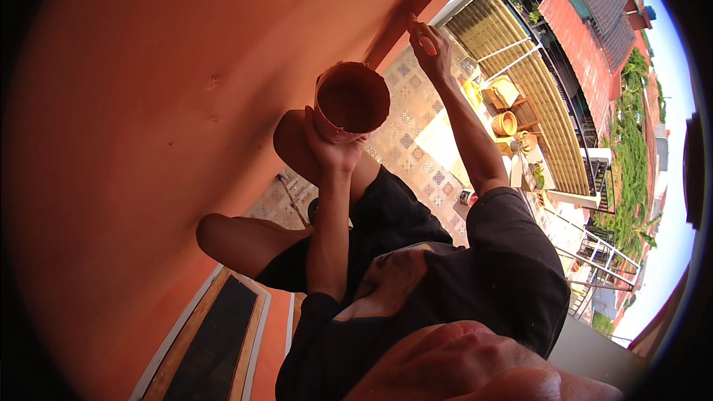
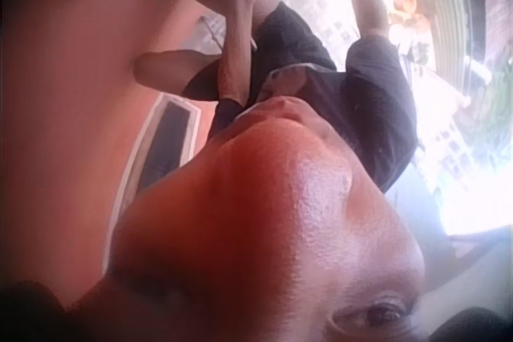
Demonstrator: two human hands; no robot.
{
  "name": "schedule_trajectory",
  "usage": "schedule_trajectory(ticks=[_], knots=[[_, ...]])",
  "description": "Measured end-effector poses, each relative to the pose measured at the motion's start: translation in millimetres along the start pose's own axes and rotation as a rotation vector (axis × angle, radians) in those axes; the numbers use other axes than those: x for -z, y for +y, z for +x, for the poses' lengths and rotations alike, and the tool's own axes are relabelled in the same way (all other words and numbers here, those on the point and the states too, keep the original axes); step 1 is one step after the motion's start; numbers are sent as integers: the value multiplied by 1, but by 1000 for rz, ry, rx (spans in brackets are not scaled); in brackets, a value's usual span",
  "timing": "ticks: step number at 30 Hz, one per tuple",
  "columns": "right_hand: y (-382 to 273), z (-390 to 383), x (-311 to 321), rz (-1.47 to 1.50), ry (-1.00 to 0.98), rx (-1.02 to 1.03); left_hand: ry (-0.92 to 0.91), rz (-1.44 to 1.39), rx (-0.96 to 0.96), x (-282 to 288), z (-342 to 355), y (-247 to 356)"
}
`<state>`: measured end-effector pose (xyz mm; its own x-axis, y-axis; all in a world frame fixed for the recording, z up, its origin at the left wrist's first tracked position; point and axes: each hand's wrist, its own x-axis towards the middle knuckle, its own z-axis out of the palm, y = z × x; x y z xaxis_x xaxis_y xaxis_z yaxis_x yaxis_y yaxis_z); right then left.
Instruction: The person paints a ceiling with orange paint using a brush and a small container. They repeatedly dip the brush into the container and apply paint to the ceiling surface in long strokes.
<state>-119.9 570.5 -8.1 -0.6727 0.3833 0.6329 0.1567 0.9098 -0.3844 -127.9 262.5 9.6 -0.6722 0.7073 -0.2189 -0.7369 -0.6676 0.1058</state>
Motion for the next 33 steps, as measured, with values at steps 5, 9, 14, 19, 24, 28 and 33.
schedule_trajectory(ticks=[5,9,14,19,24,28,33], knots=[[4,30,27,-20,242,186,166,92,-19,0,-1,-5],[7,3,20,-65,-65,237,105,72,10,-1,1,0],[-5,1,24,36,-88,102,4,43,-13,5,2,-2],[-1,40,33,-45,230,287,72,81,-20,-1,2,-4],[-9,2,3,-197,-388,-13,192,67,-55,-23,-2,-1],[-13,0,3,-42,-13,84,342,42,-56,-23,-6,-3],[-2,27,7,-108,223,157,189,55,-37,-17,-4,-3]])
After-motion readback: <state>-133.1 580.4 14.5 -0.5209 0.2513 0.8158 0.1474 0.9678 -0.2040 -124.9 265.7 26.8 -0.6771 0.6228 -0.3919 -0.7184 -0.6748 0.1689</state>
